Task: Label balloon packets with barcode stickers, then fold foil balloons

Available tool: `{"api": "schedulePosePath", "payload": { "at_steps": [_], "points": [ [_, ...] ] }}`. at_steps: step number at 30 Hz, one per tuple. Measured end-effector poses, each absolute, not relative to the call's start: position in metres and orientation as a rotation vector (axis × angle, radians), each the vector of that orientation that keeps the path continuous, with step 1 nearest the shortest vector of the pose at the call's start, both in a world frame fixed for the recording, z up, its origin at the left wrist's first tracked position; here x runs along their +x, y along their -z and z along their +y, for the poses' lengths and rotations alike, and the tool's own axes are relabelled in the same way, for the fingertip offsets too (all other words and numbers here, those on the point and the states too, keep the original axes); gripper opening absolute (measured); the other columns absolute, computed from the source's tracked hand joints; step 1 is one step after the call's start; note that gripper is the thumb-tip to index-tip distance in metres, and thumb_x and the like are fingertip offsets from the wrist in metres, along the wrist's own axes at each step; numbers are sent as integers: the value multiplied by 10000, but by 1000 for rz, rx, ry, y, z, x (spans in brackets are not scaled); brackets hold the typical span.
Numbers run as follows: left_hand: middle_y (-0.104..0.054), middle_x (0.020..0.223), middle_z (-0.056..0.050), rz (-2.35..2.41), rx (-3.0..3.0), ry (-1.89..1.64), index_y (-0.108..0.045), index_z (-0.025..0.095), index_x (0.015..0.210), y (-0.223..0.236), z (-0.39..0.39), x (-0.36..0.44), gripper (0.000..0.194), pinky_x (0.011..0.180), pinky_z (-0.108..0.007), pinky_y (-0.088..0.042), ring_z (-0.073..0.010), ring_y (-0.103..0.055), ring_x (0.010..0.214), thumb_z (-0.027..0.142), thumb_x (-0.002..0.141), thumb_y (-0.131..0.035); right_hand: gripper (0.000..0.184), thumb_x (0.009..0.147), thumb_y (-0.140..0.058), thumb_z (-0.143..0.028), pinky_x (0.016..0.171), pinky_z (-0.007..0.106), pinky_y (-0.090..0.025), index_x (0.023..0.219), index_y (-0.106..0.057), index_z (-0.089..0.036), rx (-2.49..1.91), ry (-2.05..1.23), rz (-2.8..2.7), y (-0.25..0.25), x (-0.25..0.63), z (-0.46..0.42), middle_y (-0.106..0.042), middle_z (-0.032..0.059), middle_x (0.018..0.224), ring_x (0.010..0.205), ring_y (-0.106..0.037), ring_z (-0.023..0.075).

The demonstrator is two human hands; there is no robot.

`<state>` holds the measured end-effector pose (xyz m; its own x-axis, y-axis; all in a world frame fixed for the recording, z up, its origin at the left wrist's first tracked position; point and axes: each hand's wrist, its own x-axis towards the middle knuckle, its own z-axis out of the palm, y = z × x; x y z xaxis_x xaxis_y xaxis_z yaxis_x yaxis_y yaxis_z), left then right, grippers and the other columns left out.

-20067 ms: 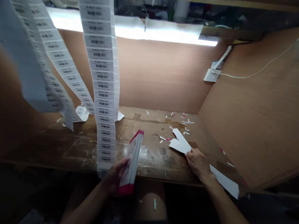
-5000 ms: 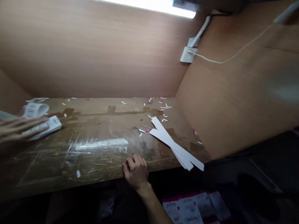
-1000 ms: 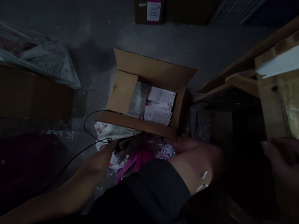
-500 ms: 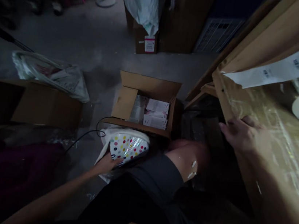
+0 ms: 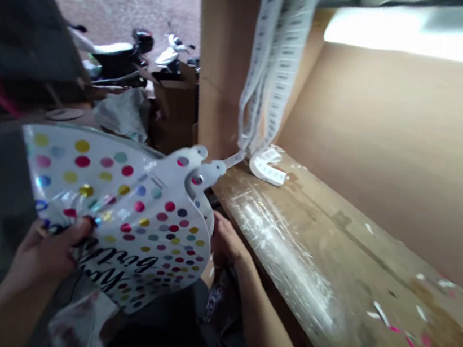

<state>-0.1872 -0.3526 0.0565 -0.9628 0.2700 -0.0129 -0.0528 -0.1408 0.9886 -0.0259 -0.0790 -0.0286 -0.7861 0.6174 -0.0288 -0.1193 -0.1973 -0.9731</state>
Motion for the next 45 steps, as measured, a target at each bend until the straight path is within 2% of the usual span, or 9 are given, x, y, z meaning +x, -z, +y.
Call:
{"api": "schedulePosePath", "payload": {
  "at_steps": [7, 13, 18, 20, 23, 27, 35, 40, 45],
  "points": [
    [-796, 822, -98, 1272, 519, -1738, -721, 129, 1028, -117, -120, -161, 367, 755, -452, -678, -284, -780, 723, 278, 722, -859, 732, 793, -625, -845, 920, 568, -593, 1186, -734, -238, -494, -2229, -829, -3, 128, -80, -780, 122, 1117, 1099, -710, 395],
    [-782, 1025, -201, 1393, 1337, -981, -654, 90, 1095, -104, 53, -100, 466, 909, -482, -607, -344, -755, 1009, 454, 826, -766, 521, 764, -847, -402, 809, 483, -655, 1228, -672, -240, -837, -1636, -723, 16, 159, -26, -788, 83, 1129, 941, -767, 322],
    [-620, 1432, -238, 1370, 1695, -687, -681, 134, 1195, -31, 40, -42, 822, 1187, -491, -383, -444, -517, 1388, 434, 488, -974, 384, 712, -815, -445, 709, 391, -645, 967, -720, -174, -1145, -1389, -807, 77, 170, 5, -801, 92, 948, 888, -756, 306],
    [-482, 1568, -250, 1389, 2077, -338, -560, 142, 1435, 6, 7, -32, 1003, 1211, -549, -328, -465, -427, 1462, 550, 594, -922, 379, 715, -808, -489, 676, 362, -635, 893, -720, -167, -1173, -1377, -819, 92, 176, 7, -792, 86, 882, 858, -748, 291],
    [-370, 1653, -207, 1531, 2345, -192, -479, 201, 1539, 46, -28, -33, 877, 1235, -628, -236, -461, -260, 1549, 470, 781, -828, 459, 745, -768, -606, 535, 310, -591, 862, -701, -167, -1210, -1424, -890, 100, 181, 8, -755, 64, 770, 688, -713, 237],
    [-442, 1624, -152, 1432, 2375, -265, -496, 224, 1541, 57, -27, -59, 762, 1250, -569, -282, -380, -327, 1542, 484, 874, -757, 557, 778, -694, -727, 384, 234, -463, 825, -655, -173, -1242, -1437, -946, 97, 177, 8, -622, -4, 575, 466, -575, 150],
    [-696, 1380, -96, 1331, 2152, -658, -723, 251, 1320, 67, -32, -73, 416, 1212, -506, -379, -309, -525, 1417, 438, 1034, -487, 558, 864, -601, -749, 406, 247, -442, 761, -607, -200, -1206, -1335, -991, 93, 166, -3, -546, -32, 577, 489, -522, 146],
    [-790, 959, -136, 1790, 1345, -1174, -755, 142, 1015, 60, -3, -79, 505, 833, -390, -601, -296, -741, 932, 553, 996, -463, 485, 861, -643, -679, 521, 294, -520, 760, -648, -205, -1171, -1259, -874, 97, 182, -8, -630, 3, 639, 582, -573, 186],
    [-759, 928, -174, 2060, 798, -1423, -697, 94, 1049, 13, 47, -153, 424, 696, -395, -607, -322, -739, 857, 453, 953, -491, 391, 793, -728, -569, 621, 324, -543, 784, -715, -178, -1284, -1110, -693, 105, 252, -20, -726, 40, 707, 672, -659, 240]
  ]
}}
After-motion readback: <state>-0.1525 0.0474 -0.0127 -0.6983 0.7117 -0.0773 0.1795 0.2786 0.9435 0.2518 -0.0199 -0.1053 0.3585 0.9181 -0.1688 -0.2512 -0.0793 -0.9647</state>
